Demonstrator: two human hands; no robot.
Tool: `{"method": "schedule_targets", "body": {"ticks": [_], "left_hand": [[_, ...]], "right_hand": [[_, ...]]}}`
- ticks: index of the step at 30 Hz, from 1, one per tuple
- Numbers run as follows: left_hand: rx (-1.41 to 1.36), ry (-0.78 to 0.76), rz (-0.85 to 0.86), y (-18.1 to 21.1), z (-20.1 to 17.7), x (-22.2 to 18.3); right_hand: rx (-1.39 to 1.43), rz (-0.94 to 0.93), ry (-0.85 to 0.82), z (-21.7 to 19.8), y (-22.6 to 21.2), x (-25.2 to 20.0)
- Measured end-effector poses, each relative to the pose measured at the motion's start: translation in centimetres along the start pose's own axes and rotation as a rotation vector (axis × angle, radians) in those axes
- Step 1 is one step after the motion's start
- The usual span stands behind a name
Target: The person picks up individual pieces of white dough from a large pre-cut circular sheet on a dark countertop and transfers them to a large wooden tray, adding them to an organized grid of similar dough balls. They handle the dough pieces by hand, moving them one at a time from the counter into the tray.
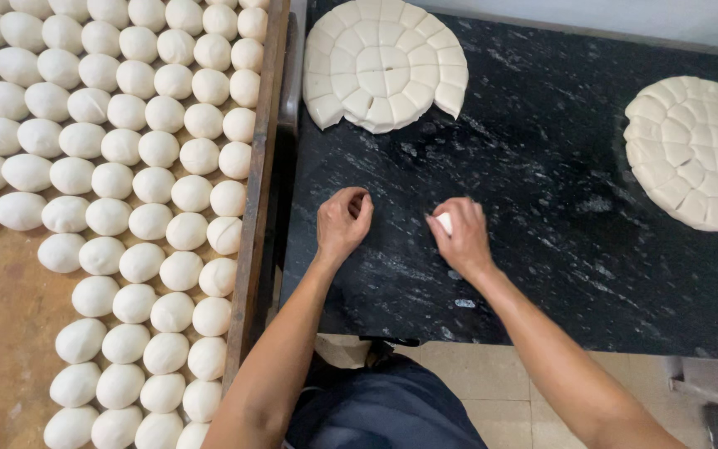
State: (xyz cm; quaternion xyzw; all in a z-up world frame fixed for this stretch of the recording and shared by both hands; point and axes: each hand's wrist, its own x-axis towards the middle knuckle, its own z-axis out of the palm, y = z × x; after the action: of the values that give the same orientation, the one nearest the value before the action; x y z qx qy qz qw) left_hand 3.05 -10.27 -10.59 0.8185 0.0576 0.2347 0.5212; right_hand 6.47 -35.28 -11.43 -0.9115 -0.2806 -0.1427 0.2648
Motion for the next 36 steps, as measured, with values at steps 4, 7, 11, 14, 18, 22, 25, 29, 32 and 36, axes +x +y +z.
{"method": "schedule_targets", "body": {"ticks": [4,7,11,14,18,22,25,29,32,36], "left_hand": [[0.001,0.000,-0.012,0.4,-0.1,0.0],[-0.001,-0.008,-0.031,0.5,0.0,0.0],[-0.003,-0.010,-0.009,0.4,0.0,0.2],[-0.016,-0.007,-0.011,0.2,-0.2,0.2],[-0.013,-0.008,-0.018,0.5,0.0,0.2],[0.030,-0.019,-0.030,1.0,0.3,0.2],[0.006,-0.027,-0.052,1.0,0.1,0.3],[-0.014,-0.039,-0.082,0.8,-0.2,0.1],[-0.017,-0.051,-0.094,0.6,-0.2,0.3],[0.019,-0.065,-0.133,-0.4,0.1,0.5]], "right_hand": [[-0.208,0.175,0.179,1.2,3.9,5.8],[-0.090,0.267,0.219,4.1,2.0,8.7],[-0.012,0.089,0.118,3.4,-1.5,4.5],[0.004,0.019,0.069,0.8,-0.5,1.7],[-0.124,0.182,0.151,0.6,3.7,5.4],[-0.072,0.254,0.242,3.7,2.6,9.1],[-0.005,0.130,0.130,3.2,-0.1,5.9],[-0.002,0.048,0.051,-0.1,0.6,1.2],[-0.110,0.089,0.134,-1.1,5.4,3.0],[-0.160,0.318,0.372,3.4,8.3,8.5]]}}
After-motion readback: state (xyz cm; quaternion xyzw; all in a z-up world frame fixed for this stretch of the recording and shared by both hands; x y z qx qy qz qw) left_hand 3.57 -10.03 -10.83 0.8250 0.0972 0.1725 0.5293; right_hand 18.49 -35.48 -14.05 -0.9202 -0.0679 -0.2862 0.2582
